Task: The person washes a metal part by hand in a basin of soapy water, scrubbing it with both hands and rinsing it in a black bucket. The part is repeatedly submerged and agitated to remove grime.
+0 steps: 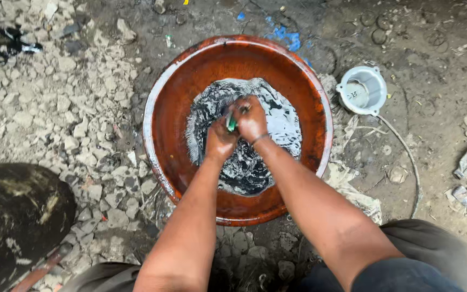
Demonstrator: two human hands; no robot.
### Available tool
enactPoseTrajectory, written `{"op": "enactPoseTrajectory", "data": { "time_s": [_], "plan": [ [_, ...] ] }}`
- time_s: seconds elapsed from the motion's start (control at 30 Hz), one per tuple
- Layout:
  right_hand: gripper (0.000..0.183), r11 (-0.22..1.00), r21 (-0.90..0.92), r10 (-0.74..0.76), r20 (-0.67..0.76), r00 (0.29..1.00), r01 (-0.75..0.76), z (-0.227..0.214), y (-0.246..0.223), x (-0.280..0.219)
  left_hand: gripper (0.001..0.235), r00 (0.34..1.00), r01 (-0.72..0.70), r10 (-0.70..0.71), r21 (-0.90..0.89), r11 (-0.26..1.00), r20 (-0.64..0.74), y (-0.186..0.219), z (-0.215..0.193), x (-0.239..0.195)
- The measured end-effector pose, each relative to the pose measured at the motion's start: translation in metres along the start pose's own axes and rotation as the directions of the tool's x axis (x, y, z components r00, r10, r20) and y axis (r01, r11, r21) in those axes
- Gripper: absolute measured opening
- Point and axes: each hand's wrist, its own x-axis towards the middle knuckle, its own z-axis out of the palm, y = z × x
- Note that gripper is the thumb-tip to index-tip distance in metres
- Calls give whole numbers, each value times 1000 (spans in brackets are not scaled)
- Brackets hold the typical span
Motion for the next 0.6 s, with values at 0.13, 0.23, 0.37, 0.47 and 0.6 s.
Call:
{"op": "enactPoseTrajectory", "data": {
  "time_s": [0.13,0.23,0.37,0.47,0.6],
  "plan": [
    [17,917,-269,327,77,942,-296,-7,24,29,30,999,-37,39,75,997,-25,26,-2,-31],
    [17,936,-334,136,46,990,-113,-7,31,5,25,991,31,-12,142,989,-132,31,-6,-18],
    [21,952,-280,-142,-37,989,126,-14,15,-26,29,998,-61,68,284,957,-15,34,-7,19],
    [8,986,-160,21,-215,976,-57,-28,3,-6,39,995,20,9,279,960,-102,41,16,28],
    [6,995,-3,101,-37,994,-101,-35,-18,20,30,999,20,-10,339,940,-31,39,24,15]
  ]
}}
